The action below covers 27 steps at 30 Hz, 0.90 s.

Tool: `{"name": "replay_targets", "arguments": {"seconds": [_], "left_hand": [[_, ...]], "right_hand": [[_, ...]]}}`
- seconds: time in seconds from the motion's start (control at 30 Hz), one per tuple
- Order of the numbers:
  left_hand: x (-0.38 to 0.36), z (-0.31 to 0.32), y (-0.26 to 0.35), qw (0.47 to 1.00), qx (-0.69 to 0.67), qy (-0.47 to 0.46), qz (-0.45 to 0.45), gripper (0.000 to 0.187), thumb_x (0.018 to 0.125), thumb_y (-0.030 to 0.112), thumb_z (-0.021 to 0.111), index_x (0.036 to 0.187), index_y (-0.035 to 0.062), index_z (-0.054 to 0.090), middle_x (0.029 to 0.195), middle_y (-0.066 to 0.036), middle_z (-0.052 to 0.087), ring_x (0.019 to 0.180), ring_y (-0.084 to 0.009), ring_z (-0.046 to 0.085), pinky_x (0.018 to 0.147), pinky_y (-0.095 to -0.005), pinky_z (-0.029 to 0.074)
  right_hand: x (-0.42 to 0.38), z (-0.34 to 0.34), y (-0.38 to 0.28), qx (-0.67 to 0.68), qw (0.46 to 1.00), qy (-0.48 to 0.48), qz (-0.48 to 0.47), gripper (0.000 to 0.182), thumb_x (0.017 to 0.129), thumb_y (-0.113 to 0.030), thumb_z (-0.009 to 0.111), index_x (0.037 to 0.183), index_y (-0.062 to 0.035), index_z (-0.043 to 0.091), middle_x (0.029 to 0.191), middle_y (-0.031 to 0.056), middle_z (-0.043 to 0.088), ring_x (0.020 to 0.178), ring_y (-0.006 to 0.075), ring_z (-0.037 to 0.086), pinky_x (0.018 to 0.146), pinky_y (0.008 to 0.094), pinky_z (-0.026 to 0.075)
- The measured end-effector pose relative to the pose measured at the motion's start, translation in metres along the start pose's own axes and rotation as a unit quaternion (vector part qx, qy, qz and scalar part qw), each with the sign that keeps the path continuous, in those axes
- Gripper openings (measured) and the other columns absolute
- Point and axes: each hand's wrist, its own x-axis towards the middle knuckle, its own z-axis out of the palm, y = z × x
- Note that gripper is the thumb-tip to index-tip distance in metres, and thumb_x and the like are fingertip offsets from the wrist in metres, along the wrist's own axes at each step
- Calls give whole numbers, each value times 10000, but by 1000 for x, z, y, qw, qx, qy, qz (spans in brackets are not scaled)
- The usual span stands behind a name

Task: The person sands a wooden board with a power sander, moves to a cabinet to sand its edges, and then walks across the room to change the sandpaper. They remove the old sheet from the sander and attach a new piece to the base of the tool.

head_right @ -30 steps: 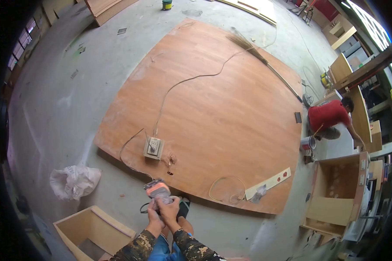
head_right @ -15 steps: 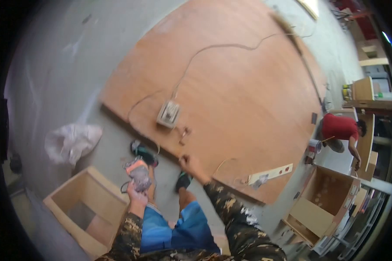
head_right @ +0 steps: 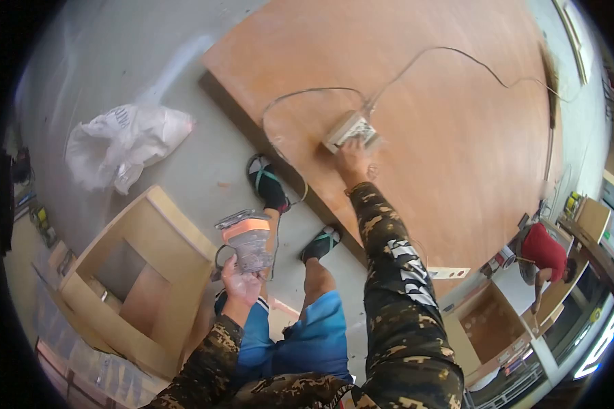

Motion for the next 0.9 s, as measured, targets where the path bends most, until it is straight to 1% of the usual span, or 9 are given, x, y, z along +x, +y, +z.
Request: {"name": "replay_targets", "arguments": {"seconds": [0.07, 0.17, 0.37, 0.47, 0.57, 0.63, 0.67, 0.8, 0.9], "left_hand": [[5, 0, 2, 1000, -22, -16, 5, 521, 908, 446, 558, 1301, 104, 565, 1217, -106, 656, 1091, -288, 627, 833, -387, 498], [14, -16, 4, 995, -57, -77, -3, 589, 902, 405, 571, 1414, 124, 493, 1313, -135, 617, 1184, -343, 602, 927, -446, 486], [21, -14, 12, 978, -161, -130, -8, 571, 905, 366, 579, 1423, 146, 486, 1392, -93, 556, 1258, -311, 543, 1043, -525, 451], [17, -1, 19, 976, -190, -105, -16, 582, 900, 366, 585, 1427, 141, 479, 1381, -105, 564, 1243, -311, 556, 1041, -525, 451], [19, 4, 23, 975, -198, -101, -10, 590, 904, 362, 580, 1436, 137, 465, 1372, -112, 569, 1229, -314, 563, 1045, -525, 447], [20, 7, 26, 978, -187, -96, -5, 573, 901, 359, 584, 1419, 134, 486, 1368, -111, 573, 1228, -317, 564, 1050, -526, 442], [19, 8, 26, 980, -177, -93, 2, 557, 898, 356, 588, 1401, 131, 506, 1365, -110, 577, 1227, -320, 564, 1055, -527, 437], [17, 6, 31, 978, -182, -105, 8, 486, 896, 368, 576, 1304, 105, 590, 1311, -104, 620, 1206, -328, 578, 1054, -523, 435], [-18, 49, 52, 969, -186, -160, 23, 472, 905, 379, 553, 1277, 92, 605, 1290, -102, 635, 1179, -314, 595, 1033, -509, 447]], "right_hand": [[10, -1, 7, 0, 990, -138, -6, 328, 938, -185, 481, 1046, 2, 728, 1086, 198, 688, 1108, 336, 621, 1160, 500, 298], [22, -1, 5, 0, 988, -144, 53, 252, 905, -161, 542, 980, -28, 741, 1042, 149, 719, 949, 308, 701, 921, 438, 534], [37, 7, 19, 97, 971, -205, 77, 187, 891, -143, 597, 967, -71, 752, 1022, 141, 734, 954, 263, 722, 770, 371, 574], [39, -12, 26, 110, 963, -225, 99, 254, 874, -299, 700, 952, -63, 752, 1015, 129, 738, 951, 287, 720, 797, 388, 569], [36, -29, 29, 144, 952, -239, 130, 553, 764, -493, 805, 1012, -8, 712, 981, 159, 735, 944, 334, 713, 794, 407, 560], [20, -41, 27, 183, 939, -159, 244, 630, 749, -489, 818, 1056, 33, 646, 915, 197, 724, 943, 364, 704, 776, 435, 552], [16, -42, 25, 199, 921, -198, 268, 725, 799, -430, 771, 1249, 76, 515, 972, 211, 729, 940, 363, 708, 814, 459, 552], [-50, -27, 0, 308, 919, -140, 202, 516, 864, -297, 668, 1231, 43, 540, 1105, 310, 662, 1047, 422, 655, 898, 509, 516], [-98, -66, -6, 351, 924, 53, 141, 373, 879, -238, 677, 1155, 1, 602, 1009, 259, 680, 935, 409, 668, 823, 493, 525]]}}
